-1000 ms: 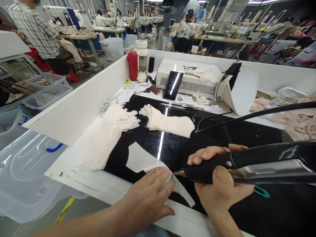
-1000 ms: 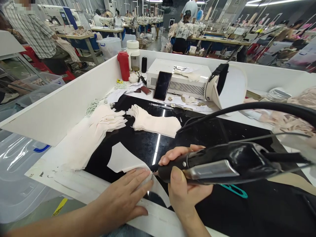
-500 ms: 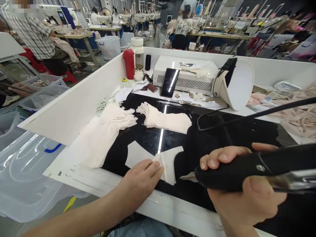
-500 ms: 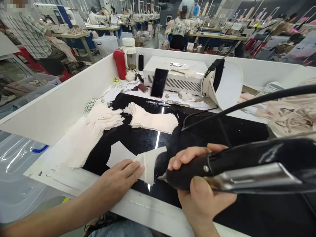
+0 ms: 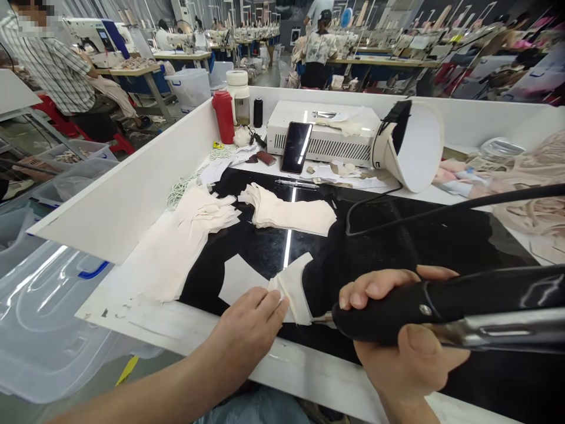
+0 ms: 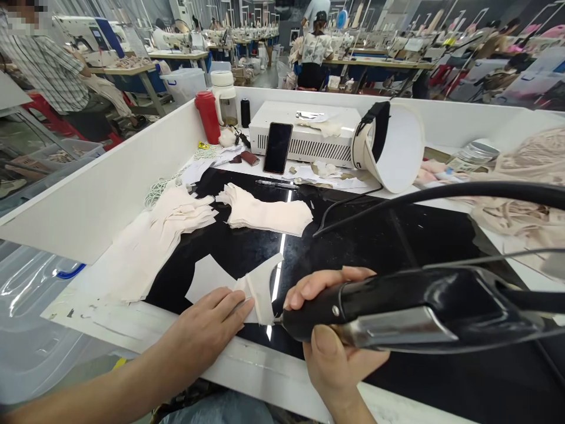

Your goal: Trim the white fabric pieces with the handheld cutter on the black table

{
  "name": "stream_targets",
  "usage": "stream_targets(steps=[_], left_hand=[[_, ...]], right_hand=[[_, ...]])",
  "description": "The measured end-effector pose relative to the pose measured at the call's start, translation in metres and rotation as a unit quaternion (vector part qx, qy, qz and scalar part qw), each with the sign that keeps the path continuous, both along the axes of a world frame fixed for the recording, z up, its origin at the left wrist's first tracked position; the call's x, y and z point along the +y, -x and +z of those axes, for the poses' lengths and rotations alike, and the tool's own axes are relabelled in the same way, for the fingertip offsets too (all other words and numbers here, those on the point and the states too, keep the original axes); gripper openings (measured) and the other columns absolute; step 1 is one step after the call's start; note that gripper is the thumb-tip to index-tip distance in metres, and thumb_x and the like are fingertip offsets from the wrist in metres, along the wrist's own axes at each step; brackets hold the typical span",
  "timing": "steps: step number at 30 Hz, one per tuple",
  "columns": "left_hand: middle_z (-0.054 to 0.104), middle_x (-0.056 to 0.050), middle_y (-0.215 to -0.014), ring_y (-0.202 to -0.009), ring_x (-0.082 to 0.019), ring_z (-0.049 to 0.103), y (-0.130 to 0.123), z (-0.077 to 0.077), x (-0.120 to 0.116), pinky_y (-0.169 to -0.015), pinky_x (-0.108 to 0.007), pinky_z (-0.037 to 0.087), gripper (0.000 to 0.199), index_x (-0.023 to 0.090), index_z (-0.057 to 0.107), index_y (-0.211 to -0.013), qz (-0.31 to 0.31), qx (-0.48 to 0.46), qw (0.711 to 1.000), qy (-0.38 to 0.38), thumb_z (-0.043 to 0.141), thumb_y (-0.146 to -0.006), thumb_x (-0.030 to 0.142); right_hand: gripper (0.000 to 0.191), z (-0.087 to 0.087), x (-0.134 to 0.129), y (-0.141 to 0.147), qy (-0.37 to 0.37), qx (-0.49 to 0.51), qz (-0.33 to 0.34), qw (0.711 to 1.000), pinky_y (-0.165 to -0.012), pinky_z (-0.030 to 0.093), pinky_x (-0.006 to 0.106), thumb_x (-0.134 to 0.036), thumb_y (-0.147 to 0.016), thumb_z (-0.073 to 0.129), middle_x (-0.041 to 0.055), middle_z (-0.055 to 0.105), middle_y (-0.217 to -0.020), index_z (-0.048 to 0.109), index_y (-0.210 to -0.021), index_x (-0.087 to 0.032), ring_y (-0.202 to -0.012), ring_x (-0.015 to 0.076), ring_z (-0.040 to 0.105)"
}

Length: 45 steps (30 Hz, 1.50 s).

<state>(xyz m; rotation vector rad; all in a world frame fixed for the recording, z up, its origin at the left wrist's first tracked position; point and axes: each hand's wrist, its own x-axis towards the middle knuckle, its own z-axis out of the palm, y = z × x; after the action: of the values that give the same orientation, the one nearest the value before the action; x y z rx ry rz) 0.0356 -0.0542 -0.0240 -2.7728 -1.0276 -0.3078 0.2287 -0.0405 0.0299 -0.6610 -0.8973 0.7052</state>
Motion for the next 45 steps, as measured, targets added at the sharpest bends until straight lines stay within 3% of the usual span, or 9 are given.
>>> stream_targets(steps=[7,12,15,26,45], left_hand=[[0.067,-0.010,-0.098,-0.087,-0.023,0.064,-0.006,0.009,-0.006,-0.079,-0.037,0.055,0.026,0.006,0.063,-0.116,-0.005,-0.019,0.999,-0.029,0.045,-0.099,0.000],[0.065,-0.007,-0.097,-0.092,-0.020,0.064,-0.017,0.018,-0.004,-0.087,-0.032,0.056,0.020,0.008,0.065,-0.107,-0.137,-0.070,0.988,0.019,0.047,-0.101,0.003],[0.065,-0.007,-0.094,-0.090,-0.019,0.064,-0.022,0.018,0.003,-0.085,-0.030,0.057,0.019,0.008,0.066,-0.105,-0.171,-0.092,0.980,0.042,0.047,-0.104,0.006],[0.073,-0.009,-0.117,-0.113,-0.019,0.068,-0.010,0.002,0.020,-0.105,-0.030,0.056,0.024,0.007,0.065,-0.124,-0.173,-0.117,0.977,0.045,0.049,-0.107,0.009],[0.071,-0.009,-0.130,-0.123,-0.024,0.066,-0.005,-0.004,0.028,-0.106,-0.039,0.058,0.021,0.016,0.068,-0.121,-0.151,-0.138,0.978,0.050,0.051,-0.109,0.022]], right_hand=[[0.043,-0.004,0.000,0.002,-0.008,-0.011,0.001,1.000,-0.048,0.057,0.031,-0.036,-0.079,0.088,-0.0029,0.066,-0.076,0.064,-0.113,-0.025,-0.057,0.0172,0.059],[0.043,-0.005,-0.001,0.002,-0.008,-0.003,0.007,1.000,-0.050,0.057,0.030,-0.035,-0.080,0.088,-0.0027,0.066,-0.078,0.065,-0.115,-0.025,-0.060,0.0168,0.059],[0.043,-0.006,-0.001,0.002,-0.008,-0.004,0.012,1.000,-0.050,0.057,0.029,-0.035,-0.081,0.088,-0.0029,0.066,-0.078,0.064,-0.116,-0.026,-0.060,0.0166,0.059],[0.043,-0.007,-0.004,-0.002,-0.014,-0.030,0.025,0.999,-0.053,0.058,0.031,-0.035,-0.084,0.085,-0.0029,0.066,-0.081,0.062,-0.119,-0.026,-0.062,0.0173,0.060],[0.043,-0.003,-0.003,0.000,-0.011,-0.019,0.030,0.999,-0.051,0.056,0.031,-0.036,-0.082,0.087,-0.0034,0.067,-0.080,0.063,-0.117,-0.027,-0.060,0.0171,0.060]])
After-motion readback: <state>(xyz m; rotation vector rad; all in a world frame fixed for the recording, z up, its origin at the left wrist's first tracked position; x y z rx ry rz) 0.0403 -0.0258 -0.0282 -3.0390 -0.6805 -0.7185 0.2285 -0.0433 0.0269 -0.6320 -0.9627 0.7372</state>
